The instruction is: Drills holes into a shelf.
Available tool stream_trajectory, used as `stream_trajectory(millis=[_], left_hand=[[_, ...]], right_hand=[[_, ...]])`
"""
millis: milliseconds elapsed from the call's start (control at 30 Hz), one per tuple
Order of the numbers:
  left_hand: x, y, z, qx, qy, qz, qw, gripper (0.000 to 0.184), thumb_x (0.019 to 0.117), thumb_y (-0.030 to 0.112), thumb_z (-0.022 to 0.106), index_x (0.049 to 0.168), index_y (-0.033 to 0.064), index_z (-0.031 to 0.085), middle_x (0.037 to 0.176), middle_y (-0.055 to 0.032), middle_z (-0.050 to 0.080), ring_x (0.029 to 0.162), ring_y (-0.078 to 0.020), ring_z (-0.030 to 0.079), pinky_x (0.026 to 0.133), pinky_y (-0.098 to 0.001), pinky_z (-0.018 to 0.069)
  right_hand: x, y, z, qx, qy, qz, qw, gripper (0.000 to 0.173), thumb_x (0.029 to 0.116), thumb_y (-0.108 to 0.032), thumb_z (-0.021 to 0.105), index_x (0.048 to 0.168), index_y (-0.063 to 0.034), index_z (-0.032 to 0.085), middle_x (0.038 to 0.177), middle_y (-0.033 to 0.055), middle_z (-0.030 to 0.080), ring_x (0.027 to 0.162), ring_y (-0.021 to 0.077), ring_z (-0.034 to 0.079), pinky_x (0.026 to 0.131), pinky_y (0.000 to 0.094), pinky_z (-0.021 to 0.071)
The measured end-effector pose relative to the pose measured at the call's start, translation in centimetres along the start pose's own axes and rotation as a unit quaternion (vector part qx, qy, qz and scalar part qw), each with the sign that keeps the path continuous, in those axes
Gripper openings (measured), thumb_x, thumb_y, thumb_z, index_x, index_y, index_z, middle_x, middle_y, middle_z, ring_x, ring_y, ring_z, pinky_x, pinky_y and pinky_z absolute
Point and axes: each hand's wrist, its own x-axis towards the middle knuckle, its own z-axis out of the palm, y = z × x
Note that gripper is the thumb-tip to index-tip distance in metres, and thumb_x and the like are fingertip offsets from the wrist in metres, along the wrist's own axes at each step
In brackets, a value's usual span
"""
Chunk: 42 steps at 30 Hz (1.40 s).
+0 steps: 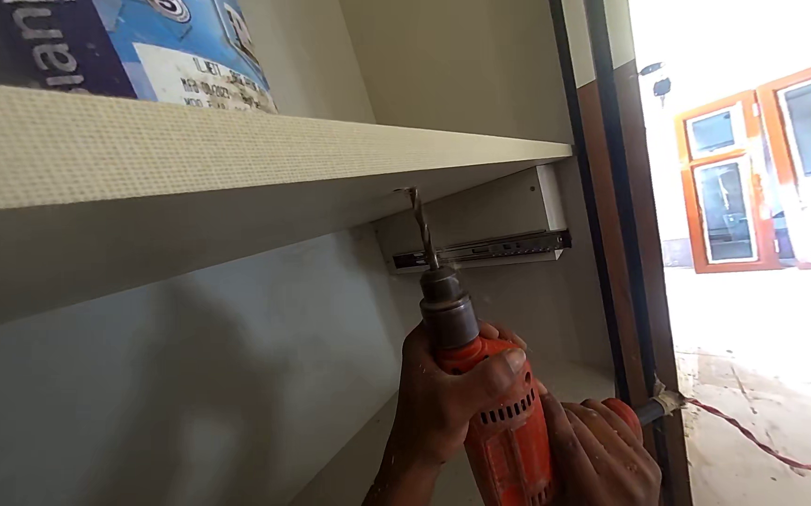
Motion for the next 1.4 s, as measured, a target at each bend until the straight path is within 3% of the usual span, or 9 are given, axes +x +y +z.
stream_trajectory(millis=[733,867,1000,1067,1200,1300,1400], left_hand=[[-0.2,0.0,-0.6,0.013,-0.007,-0.003,1.000,0.042,0.0790,0.030,0.084,0.102,0.0002,0.066,0.095,-0.0220,0.073,0.081,-0.0291,0.075,0.074,-0.0422,0.0644],[-1.5,-0.7,-0.4,0.043,0.013,0.007,0.999,0.044,0.0803,0.032,0.084,0.102,-0.0014,0.066,0.094,-0.0182,0.074,0.082,-0.0262,0.075,0.075,-0.0403,0.0644],[-2.8,-4.1,-1.3,0.016,0.036,-0.044,0.998,0.048,0.0838,0.026,0.079,0.106,-0.0107,0.057,0.098,-0.0230,0.073,0.088,-0.0324,0.075,0.080,-0.0465,0.0643],[-3.3,-4.3,-2.0,-0.007,0.029,-0.072,0.997,0.047,0.0880,0.028,0.076,0.107,-0.0102,0.057,0.099,-0.0244,0.072,0.092,-0.0341,0.074,0.085,-0.0483,0.0629],[-2.1,-2.9,-2.2,-0.047,0.006,-0.096,0.994,0.036,0.0913,0.026,0.071,0.101,-0.0064,0.060,0.092,-0.0262,0.073,0.088,-0.0342,0.075,0.084,-0.0467,0.0618],[-1.3,-1.8,-2.2,-0.011,0.031,-0.112,0.993,0.023,0.0858,0.013,0.071,0.091,-0.0053,0.058,0.083,-0.0260,0.073,0.082,-0.0345,0.076,0.078,-0.0452,0.0633],[-1.2,-1.0,-1.7,0.035,0.060,-0.108,0.992,0.022,0.0793,0.008,0.074,0.086,-0.0048,0.058,0.081,-0.0250,0.072,0.077,-0.0324,0.076,0.073,-0.0423,0.0636]], right_hand=[[-0.5,-0.5,1.4,0.015,0.029,0.010,0.999,0.060,0.0900,-0.052,0.055,0.134,-0.0105,0.060,0.084,0.0046,0.071,0.077,0.0193,0.065,0.082,0.0336,0.0516],[-2.1,-0.6,1.7,0.048,0.027,0.016,0.998,0.061,0.0912,-0.054,0.056,0.135,-0.0118,0.058,0.083,0.0034,0.069,0.078,0.0180,0.064,0.082,0.0316,0.0515],[-5.2,-0.3,2.2,0.052,-0.023,0.016,0.998,0.061,0.0896,-0.053,0.059,0.133,-0.0107,0.059,0.086,0.0050,0.071,0.079,0.0190,0.067,0.081,0.0333,0.0535],[-6.0,-0.7,2.3,0.051,-0.033,0.017,0.998,0.061,0.0901,-0.054,0.057,0.134,-0.0116,0.057,0.091,0.0050,0.071,0.080,0.0194,0.066,0.081,0.0332,0.0525],[-6.0,-0.6,2.6,0.052,-0.023,0.011,0.998,0.061,0.0903,-0.054,0.056,0.134,-0.0114,0.057,0.091,0.0043,0.071,0.079,0.0183,0.065,0.081,0.0313,0.0519],[-5.8,-1.0,2.7,0.049,-0.024,0.005,0.999,0.059,0.0911,-0.053,0.055,0.133,-0.0114,0.057,0.089,0.0041,0.071,0.079,0.0182,0.065,0.081,0.0315,0.0520],[-5.3,-1.2,2.4,0.037,-0.024,0.003,0.999,0.059,0.0915,-0.053,0.055,0.134,-0.0122,0.058,0.092,0.0038,0.071,0.080,0.0183,0.064,0.081,0.0318,0.0503]])
